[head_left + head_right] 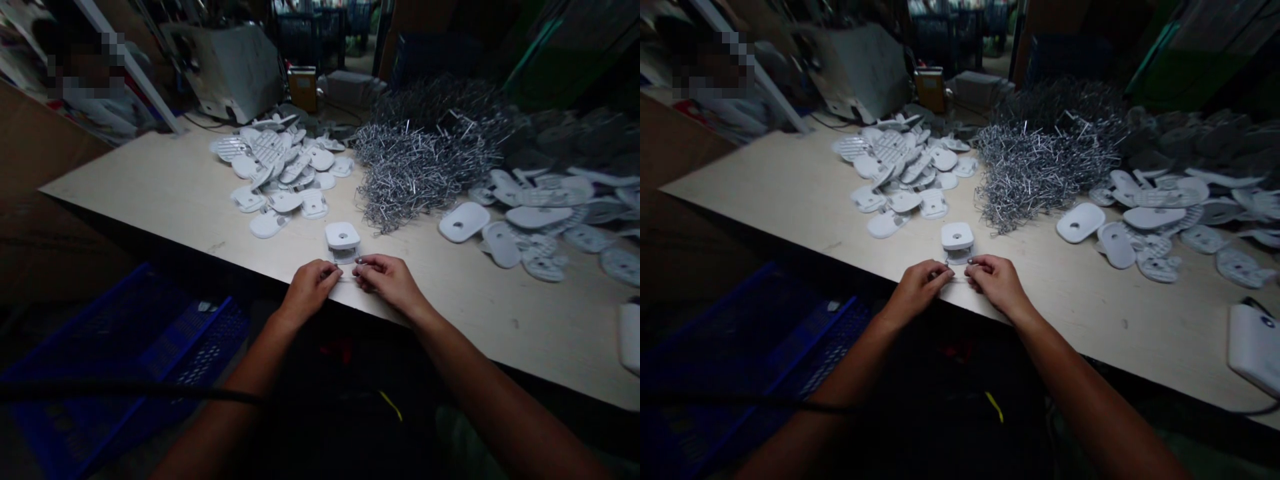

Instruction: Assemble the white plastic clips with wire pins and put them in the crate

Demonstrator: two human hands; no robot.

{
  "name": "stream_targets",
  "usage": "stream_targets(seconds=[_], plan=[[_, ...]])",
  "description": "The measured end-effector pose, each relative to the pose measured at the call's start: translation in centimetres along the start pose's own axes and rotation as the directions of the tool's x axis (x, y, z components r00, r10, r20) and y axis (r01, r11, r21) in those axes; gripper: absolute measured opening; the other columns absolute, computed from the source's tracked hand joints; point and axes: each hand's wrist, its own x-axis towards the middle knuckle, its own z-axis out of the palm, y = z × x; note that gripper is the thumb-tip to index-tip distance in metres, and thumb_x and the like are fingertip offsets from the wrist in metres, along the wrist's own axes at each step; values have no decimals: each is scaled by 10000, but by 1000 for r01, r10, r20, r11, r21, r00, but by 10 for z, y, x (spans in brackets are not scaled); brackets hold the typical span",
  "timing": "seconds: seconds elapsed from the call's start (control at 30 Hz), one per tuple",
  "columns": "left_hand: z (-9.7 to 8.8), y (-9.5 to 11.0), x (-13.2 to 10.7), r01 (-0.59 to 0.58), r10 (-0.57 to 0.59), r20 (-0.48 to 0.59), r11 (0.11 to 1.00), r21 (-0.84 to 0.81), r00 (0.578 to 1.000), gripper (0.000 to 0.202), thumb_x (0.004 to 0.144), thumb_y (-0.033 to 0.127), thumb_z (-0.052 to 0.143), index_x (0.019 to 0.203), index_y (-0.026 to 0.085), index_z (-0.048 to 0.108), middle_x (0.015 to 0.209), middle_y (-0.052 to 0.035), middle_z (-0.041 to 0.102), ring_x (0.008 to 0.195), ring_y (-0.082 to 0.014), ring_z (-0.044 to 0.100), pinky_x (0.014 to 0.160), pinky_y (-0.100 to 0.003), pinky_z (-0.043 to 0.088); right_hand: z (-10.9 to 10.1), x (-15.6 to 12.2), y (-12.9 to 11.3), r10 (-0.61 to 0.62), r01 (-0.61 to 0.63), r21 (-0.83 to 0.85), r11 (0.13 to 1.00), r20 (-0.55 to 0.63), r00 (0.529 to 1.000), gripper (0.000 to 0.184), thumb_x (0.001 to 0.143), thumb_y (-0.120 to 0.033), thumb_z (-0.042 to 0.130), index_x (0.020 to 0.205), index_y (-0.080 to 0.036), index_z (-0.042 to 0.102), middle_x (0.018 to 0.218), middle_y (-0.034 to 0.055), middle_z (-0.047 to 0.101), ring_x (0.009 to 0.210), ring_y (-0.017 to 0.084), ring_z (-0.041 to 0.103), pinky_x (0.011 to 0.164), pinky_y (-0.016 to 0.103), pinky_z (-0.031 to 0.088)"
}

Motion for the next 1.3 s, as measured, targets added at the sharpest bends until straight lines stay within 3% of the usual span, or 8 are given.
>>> stream_targets(seconds=[0.3,0.43,0.53,0.73,0.9,1.1,1.3], plan=[[0,-7,6,-17,15,22,996,83,1000,184,992,294,631,916,196,767,882,-41,727,826,-194,642,732,-303,441,5,13,1,64,-65,-45,997,-22,998,123,858,-167,718,964,-111,743,768,75,753,647,146,695,545,205,563],[-1,-9,9,3,-6,35,996,85,999,162,978,292,652,928,197,773,905,-48,740,835,-191,652,735,-300,447,4,15,0,93,-93,-36,995,-13,996,103,818,-187,765,894,-121,743,806,87,768,619,139,682,522,204,560],[-1,-12,8,37,-35,-27,996,75,999,151,934,340,725,945,193,756,877,-40,725,799,-184,643,734,-300,453,3,16,2,82,-82,-9,997,-11,997,145,802,-234,790,886,-125,744,797,84,766,613,140,681,521,208,564],[0,-16,4,57,-56,-136,998,4,989,589,883,372,790,1419,229,591,887,6,687,659,-134,579,648,-262,439,2,17,5,90,-90,23,996,-7,996,231,780,-289,837,912,-127,738,798,89,766,602,141,684,527,218,574],[-1,-17,6,34,-33,-102,999,9,994,360,904,357,759,1238,222,749,894,-24,718,674,-133,582,666,-263,457,5,18,1,117,-116,41,992,-20,993,228,788,-275,842,897,-136,697,789,92,764,580,143,680,506,219,573],[-8,-14,14,80,-81,-10,993,-92,997,411,892,475,756,1178,182,782,798,-15,699,654,-145,584,613,-258,437,11,17,-9,148,-138,89,986,-117,982,227,828,-190,768,958,-186,581,738,61,748,547,171,678,464,251,577],[-14,-15,25,85,-82,50,995,-59,995,392,884,491,759,1109,172,782,725,-3,670,644,-153,580,601,-263,427,16,21,-14,187,-170,130,977,-125,974,174,862,-148,713,903,-206,554,716,55,742,555,165,679,448,225,577]])
